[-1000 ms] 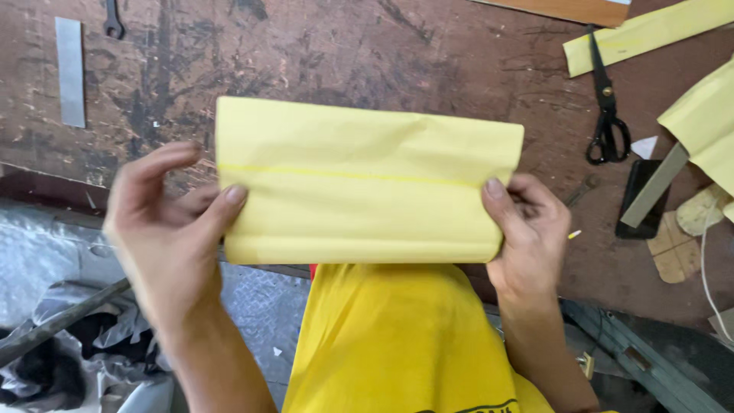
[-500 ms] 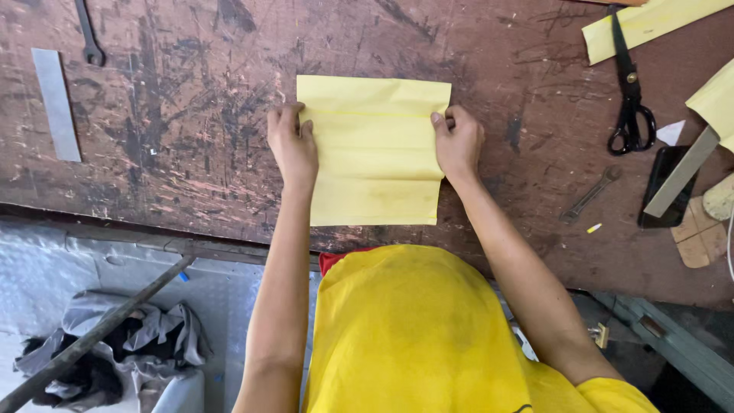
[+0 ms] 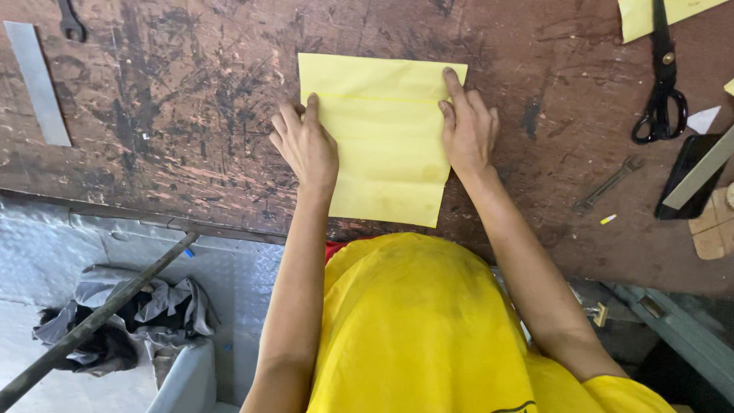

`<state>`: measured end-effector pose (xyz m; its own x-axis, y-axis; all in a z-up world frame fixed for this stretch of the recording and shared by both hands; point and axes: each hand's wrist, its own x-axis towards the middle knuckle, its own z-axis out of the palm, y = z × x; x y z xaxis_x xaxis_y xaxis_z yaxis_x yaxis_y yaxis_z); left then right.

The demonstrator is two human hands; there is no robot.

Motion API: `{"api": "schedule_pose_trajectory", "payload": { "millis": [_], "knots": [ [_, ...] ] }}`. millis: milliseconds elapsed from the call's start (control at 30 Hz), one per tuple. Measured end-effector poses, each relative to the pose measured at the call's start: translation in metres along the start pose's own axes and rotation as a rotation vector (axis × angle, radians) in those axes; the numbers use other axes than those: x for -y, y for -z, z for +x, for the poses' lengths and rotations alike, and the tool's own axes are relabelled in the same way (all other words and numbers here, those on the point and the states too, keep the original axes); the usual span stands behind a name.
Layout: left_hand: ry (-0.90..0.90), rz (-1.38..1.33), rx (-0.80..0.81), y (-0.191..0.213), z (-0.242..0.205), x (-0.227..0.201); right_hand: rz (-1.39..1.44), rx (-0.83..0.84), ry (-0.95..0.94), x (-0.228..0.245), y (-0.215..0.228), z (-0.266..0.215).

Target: The person folds a yellow sheet of paper, trims its edges with scissors, places a paper template on top, traces a curved outline with a pencil, and cuts along the traced line. The person handles the paper and template repeatedly to align and cut the shape.

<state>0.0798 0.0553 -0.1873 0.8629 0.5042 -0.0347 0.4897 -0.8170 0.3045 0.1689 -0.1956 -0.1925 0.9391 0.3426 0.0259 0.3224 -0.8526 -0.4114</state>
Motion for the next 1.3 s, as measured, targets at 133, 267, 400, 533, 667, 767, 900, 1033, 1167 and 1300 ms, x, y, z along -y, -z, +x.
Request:
{"api": "schedule_pose_trajectory", "payload": {
  "millis": [133, 267, 400, 533, 667, 767, 900, 1033, 1167, 1300],
  "knots": [
    [0.029, 0.058, 0.049, -0.003, -0.005, -0.009, -0.012, 0.009, 0.035, -0.004, 0.000, -0.002],
    [0.047, 0.049, 0.070, -0.004, -0.010, -0.014, -0.067, 0.009, 0.048, -0.001, 0.003, 0.000],
    [0.030, 0.109, 0.045, -0.002, -0.011, -0.016, -0.045, 0.073, -0.038, 0.000, 0.004, 0.003],
    [0.081, 0.078, 0.142, -0.001, -0.005, -0.016, 0.145, 0.157, -0.172, 0.000, 0.004, 0.009],
    [0.112, -0.017, 0.142, -0.002, -0.002, -0.016, 0.180, 0.131, -0.136, 0.006, 0.005, 0.012],
    [0.107, -0.132, 0.108, -0.006, -0.005, -0.016, 0.101, 0.199, -0.224, 0.014, 0.005, 0.014],
    [0.089, -0.189, 0.062, -0.013, -0.010, -0.017, 0.177, 0.150, -0.196, 0.033, 0.002, 0.019],
    [0.061, -0.183, 0.018, -0.015, -0.008, -0.009, 0.408, 0.024, 0.025, 0.083, -0.021, 0.033],
    [0.063, -0.220, 0.008, -0.018, -0.019, -0.011, 0.541, 0.209, 0.018, 0.119, -0.052, 0.036],
    [0.082, -0.235, -0.020, -0.015, -0.007, -0.012, 0.225, 0.084, 0.032, 0.113, -0.071, 0.044]
  ]
}}
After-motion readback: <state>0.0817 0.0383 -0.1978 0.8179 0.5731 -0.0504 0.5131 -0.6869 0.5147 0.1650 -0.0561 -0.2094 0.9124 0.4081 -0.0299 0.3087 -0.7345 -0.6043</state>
